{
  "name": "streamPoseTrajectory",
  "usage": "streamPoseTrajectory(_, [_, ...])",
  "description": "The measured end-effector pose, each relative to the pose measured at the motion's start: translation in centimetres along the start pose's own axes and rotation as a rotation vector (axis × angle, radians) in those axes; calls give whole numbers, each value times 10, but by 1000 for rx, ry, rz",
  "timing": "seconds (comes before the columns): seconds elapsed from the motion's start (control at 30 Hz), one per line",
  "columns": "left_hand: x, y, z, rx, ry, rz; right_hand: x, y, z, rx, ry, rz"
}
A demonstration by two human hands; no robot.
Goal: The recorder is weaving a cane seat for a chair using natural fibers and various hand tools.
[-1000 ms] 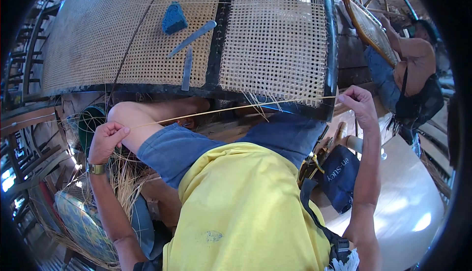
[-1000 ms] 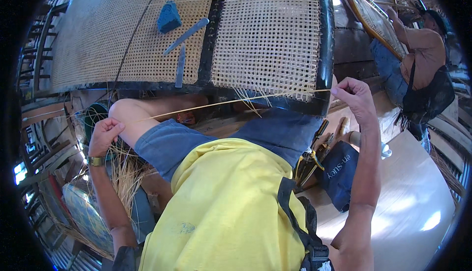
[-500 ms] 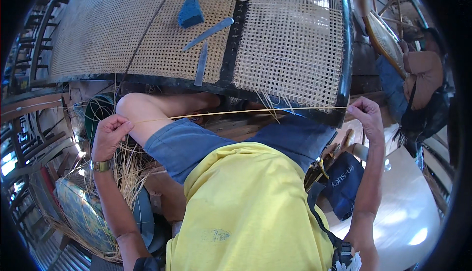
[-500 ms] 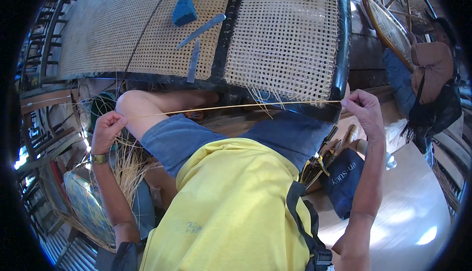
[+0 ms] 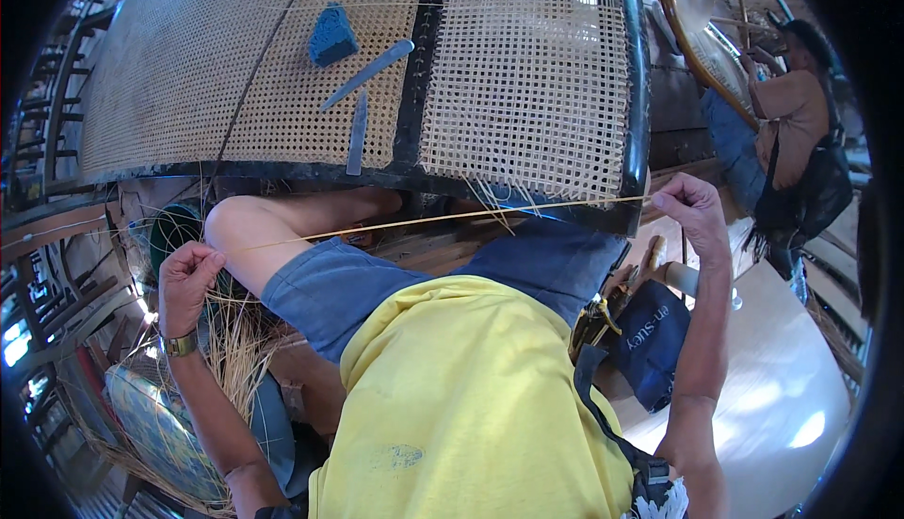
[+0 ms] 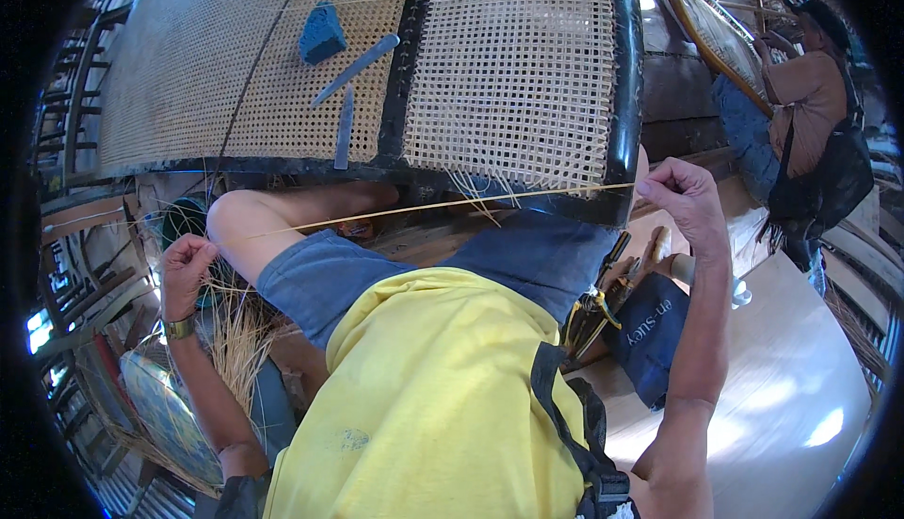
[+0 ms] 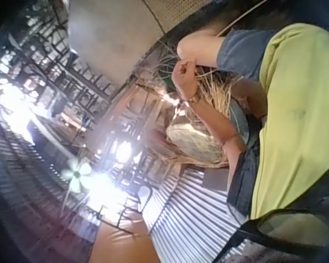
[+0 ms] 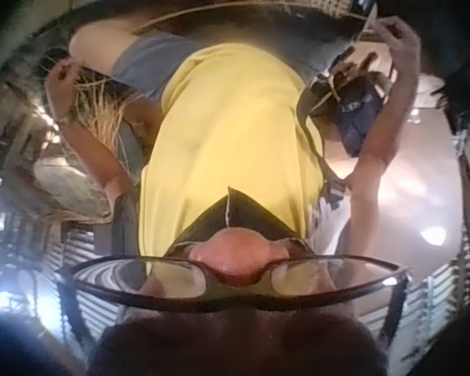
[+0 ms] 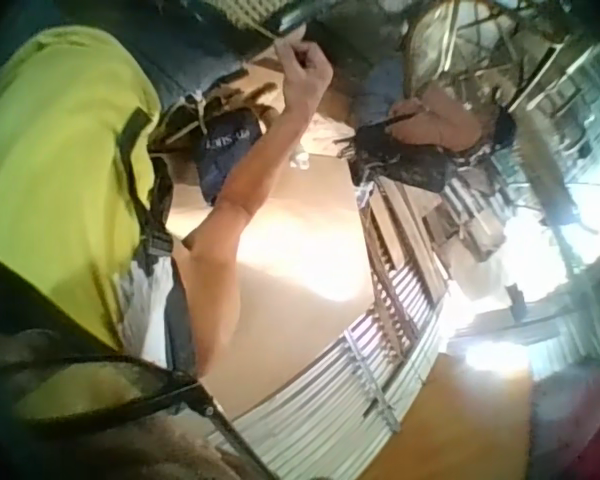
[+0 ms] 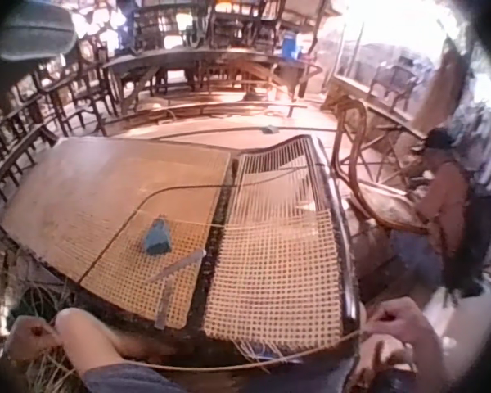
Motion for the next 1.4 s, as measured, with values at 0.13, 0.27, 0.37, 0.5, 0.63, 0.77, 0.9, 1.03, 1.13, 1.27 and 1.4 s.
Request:
streamPoseTrajectory(0.13, [5, -7, 8, 62, 30, -72, 1, -4, 4, 19, -10, 40])
streamPoseTrajectory(0.27, [7, -10, 18, 76, 62, -118, -1, -6, 2, -1, -14, 40])
streamPoseTrajectory(0.37, [12, -9, 24, 86, 61, -135, -4, -1, 3, -9, -25, 31])
streamPoseTrajectory(0.5, [31, -7, 30, -8, 172, -59, -13, 2, 2, 73, -70, 59])
streamPoseTrajectory(0.63, [34, 14, 26, 16, 110, -23, -9, 24, 10, 119, -57, 37])
streamPoseTrajectory(0.77, [51, 38, 21, 29, 139, -112, -16, 30, 4, 75, -93, -1])
streamPoseTrajectory(0.9, [58, 50, 21, 30, 120, -166, -21, 38, 0, 104, -87, 0])
streamPoseTrajectory(1.03, [61, 53, 19, 44, 146, -159, -27, 44, -3, 130, -102, -14])
streamPoseTrajectory(1.13, [61, 60, 15, 21, 158, -116, -24, 52, 5, 184, -94, -6])
streamPoseTrajectory(1.27, [58, 62, 9, 51, 118, -116, -20, 63, 12, 121, -70, -15])
streamPoseTrajectory(1.4, [60, 62, 11, -7, 117, -133, -23, 63, 10, 38, -81, -50])
Point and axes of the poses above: each hand's wrist, its own x-axis away from the middle knuckle, its own z-axis out of the back of the hand, y = z × x, the point moved 1 cm from there along -x, towards the middle knuckle, and after that the axes turned 9 degrees about z, right-handed, at the moved point
